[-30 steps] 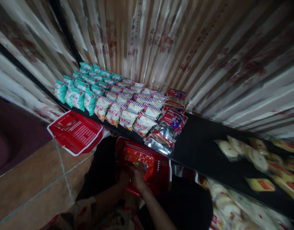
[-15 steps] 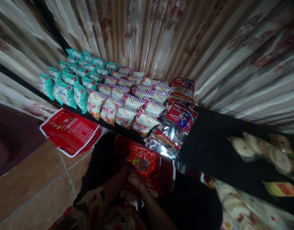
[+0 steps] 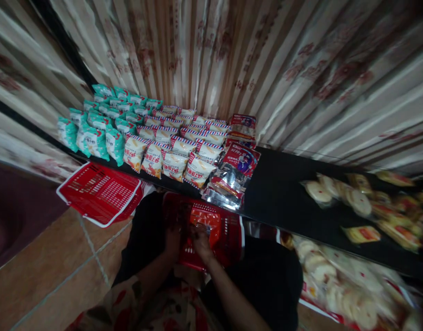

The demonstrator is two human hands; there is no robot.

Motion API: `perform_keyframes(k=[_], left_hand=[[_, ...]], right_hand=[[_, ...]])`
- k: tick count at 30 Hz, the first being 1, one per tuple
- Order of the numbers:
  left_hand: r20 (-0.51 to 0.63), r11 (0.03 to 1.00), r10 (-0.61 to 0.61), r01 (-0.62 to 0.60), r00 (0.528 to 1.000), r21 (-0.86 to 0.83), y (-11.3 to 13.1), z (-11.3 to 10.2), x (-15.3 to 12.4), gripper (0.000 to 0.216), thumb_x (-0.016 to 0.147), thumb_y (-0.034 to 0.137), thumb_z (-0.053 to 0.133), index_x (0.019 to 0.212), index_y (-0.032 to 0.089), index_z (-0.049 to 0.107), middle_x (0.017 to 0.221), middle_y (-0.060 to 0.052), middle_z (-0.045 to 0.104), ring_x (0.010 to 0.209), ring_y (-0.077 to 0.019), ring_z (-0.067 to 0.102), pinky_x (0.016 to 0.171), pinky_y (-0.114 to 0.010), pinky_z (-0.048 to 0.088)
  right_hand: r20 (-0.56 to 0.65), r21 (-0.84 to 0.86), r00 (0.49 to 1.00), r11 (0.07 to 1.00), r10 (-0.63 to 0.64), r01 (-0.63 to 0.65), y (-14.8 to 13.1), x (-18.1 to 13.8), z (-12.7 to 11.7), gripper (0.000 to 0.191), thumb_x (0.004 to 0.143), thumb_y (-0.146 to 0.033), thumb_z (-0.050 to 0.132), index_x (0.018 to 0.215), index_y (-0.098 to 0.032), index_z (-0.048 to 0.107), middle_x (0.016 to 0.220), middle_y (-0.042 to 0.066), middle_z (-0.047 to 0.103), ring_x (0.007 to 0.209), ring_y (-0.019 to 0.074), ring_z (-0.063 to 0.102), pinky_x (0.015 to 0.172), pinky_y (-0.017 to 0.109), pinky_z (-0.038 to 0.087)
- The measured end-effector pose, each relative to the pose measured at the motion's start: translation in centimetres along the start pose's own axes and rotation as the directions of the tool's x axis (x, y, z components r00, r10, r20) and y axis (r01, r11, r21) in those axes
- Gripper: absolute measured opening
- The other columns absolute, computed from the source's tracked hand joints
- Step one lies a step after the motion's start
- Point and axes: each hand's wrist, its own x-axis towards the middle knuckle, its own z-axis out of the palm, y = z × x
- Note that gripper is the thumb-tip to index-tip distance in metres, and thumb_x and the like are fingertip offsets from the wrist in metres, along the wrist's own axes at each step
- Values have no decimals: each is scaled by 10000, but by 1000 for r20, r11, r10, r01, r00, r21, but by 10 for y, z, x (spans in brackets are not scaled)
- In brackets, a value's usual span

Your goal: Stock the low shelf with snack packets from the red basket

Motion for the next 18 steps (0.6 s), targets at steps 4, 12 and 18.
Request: perform_keyframes(k=[4, 12, 18], left_hand=[[40, 997, -49, 51, 998, -58, 6, -13, -13, 244, 865, 339, 508, 818, 120, 604, 737, -13, 614, 644, -120, 579, 602, -268, 485], [11, 978, 173, -171, 985, -119, 32, -47, -61, 300, 688, 437, 524, 689, 152, 621, 646, -28, 630, 626, -168, 574, 582, -269, 445], [47, 904, 427, -426, 903, -30, 44, -64, -102, 302, 785, 450, 461, 762, 189, 612, 754, -46, 664, 714, -194, 623, 667, -302, 499]], right_hand=[[-36, -17, 999, 999, -32, 32, -11, -15, -14, 331, 803, -273, 454, 1067, -177, 629, 1026, 99, 684, 956, 204, 639, 898, 346, 469], [-117, 60, 983, 987, -140, 147, -43, -63, -30, 351, 767, -361, 542, 1069, -196, 611, 1010, 87, 670, 940, 225, 632, 868, 377, 487], [104, 533, 976, 839, -194, 110, -92, -100, -30, 573, 719, -604, 592, 1157, -235, 595, 1217, 65, 603, 1184, 224, 509, 1009, 382, 389]])
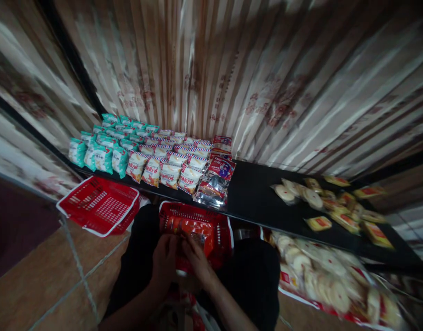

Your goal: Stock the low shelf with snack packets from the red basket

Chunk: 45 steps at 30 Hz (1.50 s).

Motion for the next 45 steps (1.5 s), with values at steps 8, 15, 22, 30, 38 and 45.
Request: perform_keyframes(k=[8, 15, 22, 30, 38, 45], left_hand=[[33, 753, 620, -606, 784, 256, 22, -1, -21, 224, 870, 251, 414, 916, 210, 629, 973, -71, 663, 960, -190, 600, 868, -367, 497], [221, 557, 770, -800, 598, 225, 41, 0, -24, 243, 861, 160, 397, 919, 214, 626, 1123, -70, 621, 1153, -195, 514, 957, -355, 458], [-10, 846, 534, -534, 846, -5, 37, 16, 0, 387, 850, 311, 486, 1220, 198, 495, 1327, -119, 482, 1213, -257, 471, 983, -434, 428], [307, 863, 145, 32, 940, -505, 66, 45, 22, 435, 746, 414, 604, 1093, 163, 526, 1073, -118, 660, 965, -233, 640, 844, -322, 513], [224, 908, 308, -216, 925, -360, 113, 87, 57, 410, 803, 223, 490, 1210, 178, 490, 1279, -128, 518, 1125, -223, 553, 876, -329, 509], [197, 686, 684, -711, 702, 154, 146, 124, 95, 512, 781, 43, 430, 1261, 211, 487, 1505, -80, 162, 1387, -257, 178, 1099, -445, 304]], right_hand=[[-153, 31, 986, 997, 72, -68, -24, -13, 18, 549, 717, -639, 567, 1066, -222, 637, 1114, 66, 649, 1086, 239, 574, 906, 358, 464], [-267, -181, 962, 983, -56, 7, -35, -5, -11, 528, 752, -677, 464, 980, -246, 667, 1040, 43, 676, 1073, 239, 574, 885, 322, 461], [-543, 216, 840, 971, 28, 107, -73, -3, -39, 508, 597, -587, 682, 929, -201, 675, 1064, 38, 677, 1087, 257, 562, 871, 333, 463], [-493, 284, 870, 946, 4, 157, -118, 7, -57, 459, 584, -502, 743, 898, -181, 654, 856, 22, 714, 798, 209, 649, 685, 284, 496], [-475, 55, 830, 932, -291, 358, -168, 74, -107, 400, 605, -501, 727, 826, -197, 591, 603, -44, 629, 495, 114, 532, 488, 223, 410], [-517, 4, 790, 921, -331, 389, -208, 148, -146, 376, 541, -432, 747, 785, -189, 595, 568, -46, 620, 502, 120, 545, 489, 228, 428]])
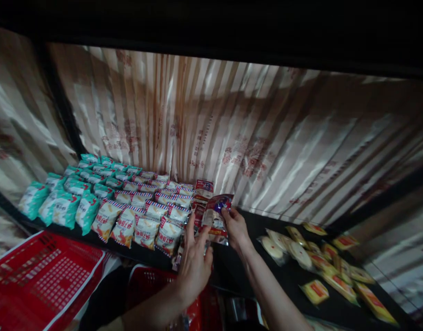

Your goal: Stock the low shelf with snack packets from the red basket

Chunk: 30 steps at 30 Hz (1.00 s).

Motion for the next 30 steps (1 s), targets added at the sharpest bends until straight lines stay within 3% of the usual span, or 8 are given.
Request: perform_keyframes(k=[3, 5, 10, 17, 20, 25, 30], left_hand=[[20, 983, 93, -95, 995, 158, -9, 11, 24, 574, 785, 38, 442, 1328, 221, 418, 1487, -81, 232, 1397, -267, 130, 1093, -475, 309], [27, 968, 129, -132, 991, 213, -16, 19, 40, 568, 795, 48, 450, 1337, 212, 408, 1454, -96, 308, 1383, -269, 185, 1079, -477, 335], [-4, 926, 178, -166, 984, 340, -34, 34, 70, 422, 868, 82, 383, 1249, 205, 513, 1355, -107, 454, 1321, -244, 337, 1044, -421, 398], [83, 820, 168, -186, 982, 542, -48, 44, 88, 428, 845, 36, 382, 1242, 121, 517, 1328, -135, 506, 1317, -240, 352, 1030, -374, 417], [120, 801, 129, -174, 984, 573, -46, 43, 93, 427, 847, 37, 380, 1250, 91, 509, 1321, -160, 509, 1318, -243, 351, 1027, -376, 419], [199, 800, 50, -158, 979, 579, -43, 39, 98, 429, 845, 29, 377, 1253, 59, 508, 1311, -182, 512, 1293, -252, 390, 1035, -368, 405], [214, 803, 20, -143, 977, 578, -49, 44, 100, 425, 843, 24, 386, 1248, 58, 512, 1299, -182, 524, 1253, -245, 444, 1019, -359, 418]], right_hand=[[-33, 73, 998, 996, 52, -49, -7, 24, 6, 346, 486, -371, 763, 713, -193, 572, 543, -42, 622, 469, 121, 545, 466, 232, 438], [-13, 96, 997, 993, 75, -74, -9, 37, 9, 323, 476, -330, 759, 695, -192, 565, 546, -39, 627, 463, 116, 545, 460, 229, 444], [59, 45, 994, 994, 97, -99, -3, 64, 11, 250, 533, -310, 720, 684, -199, 555, 544, -36, 619, 464, 123, 545, 465, 245, 454], [85, -304, 996, 951, -32, 56, 14, 101, 12, 216, 651, -295, 616, 840, -195, 591, 605, -18, 648, 524, 138, 573, 495, 241, 449], [115, -515, 988, 844, -105, 150, 17, 112, 16, 272, 690, -267, 573, 951, -197, 603, 686, -10, 673, 592, 147, 605, 559, 255, 470], [121, -835, 973, 510, -194, 206, 13, 116, 21, 413, 756, -248, 531, 1168, -227, 562, 801, 5, 693, 741, 170, 644, 713, 290, 482], [141, -960, 980, 221, -141, 170, 5, 103, 23, 332, 840, -312, 439, 1121, -264, 608, 1022, 43, 686, 927, 208, 636, 784, 312, 468]])
